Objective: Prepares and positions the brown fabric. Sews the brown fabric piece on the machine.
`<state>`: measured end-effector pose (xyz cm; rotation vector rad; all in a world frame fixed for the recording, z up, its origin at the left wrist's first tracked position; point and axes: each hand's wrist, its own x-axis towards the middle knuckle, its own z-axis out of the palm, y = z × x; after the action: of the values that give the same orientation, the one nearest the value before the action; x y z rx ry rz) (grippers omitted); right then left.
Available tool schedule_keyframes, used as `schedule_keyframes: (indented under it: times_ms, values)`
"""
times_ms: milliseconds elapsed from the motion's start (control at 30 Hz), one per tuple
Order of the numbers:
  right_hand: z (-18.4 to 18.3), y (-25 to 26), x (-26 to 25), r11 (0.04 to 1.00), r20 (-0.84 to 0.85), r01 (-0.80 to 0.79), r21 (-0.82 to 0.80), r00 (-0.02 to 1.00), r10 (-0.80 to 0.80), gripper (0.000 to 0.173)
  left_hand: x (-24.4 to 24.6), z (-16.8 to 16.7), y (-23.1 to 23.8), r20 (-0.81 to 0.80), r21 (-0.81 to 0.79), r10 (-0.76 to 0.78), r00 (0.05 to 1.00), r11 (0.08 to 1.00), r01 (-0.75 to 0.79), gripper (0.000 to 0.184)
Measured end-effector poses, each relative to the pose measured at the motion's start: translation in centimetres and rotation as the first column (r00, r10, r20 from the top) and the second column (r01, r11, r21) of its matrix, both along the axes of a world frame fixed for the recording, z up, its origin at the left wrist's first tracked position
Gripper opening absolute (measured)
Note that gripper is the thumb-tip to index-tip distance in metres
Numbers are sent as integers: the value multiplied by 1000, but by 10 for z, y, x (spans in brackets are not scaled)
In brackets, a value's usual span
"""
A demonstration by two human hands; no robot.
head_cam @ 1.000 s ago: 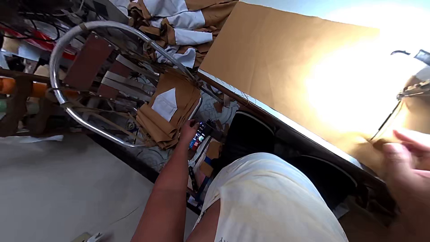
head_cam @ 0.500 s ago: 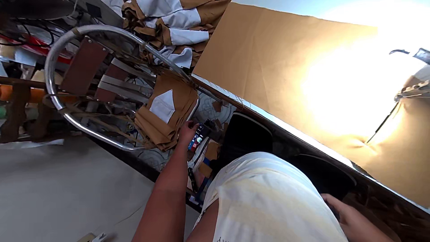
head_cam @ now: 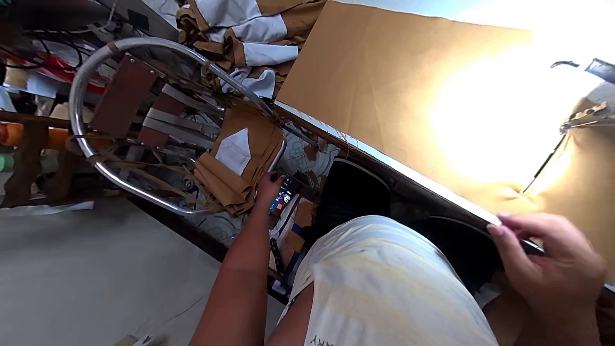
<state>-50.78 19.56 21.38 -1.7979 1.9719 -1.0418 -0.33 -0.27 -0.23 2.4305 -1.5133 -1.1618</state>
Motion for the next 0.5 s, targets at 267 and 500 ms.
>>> schedule_keyframes:
  times_ms: [267, 500]
  values:
    - [-30, -49, -20, 982, -227, 184, -39, 956, -188, 40, -3, 4, 0, 26, 8, -4, 1000, 1000, 4, 58]
    - [-30, -46, -17, 979, -240, 189, -72, 950, -201, 33, 4, 3, 2, -26, 12, -4, 1000, 1000, 5, 57]
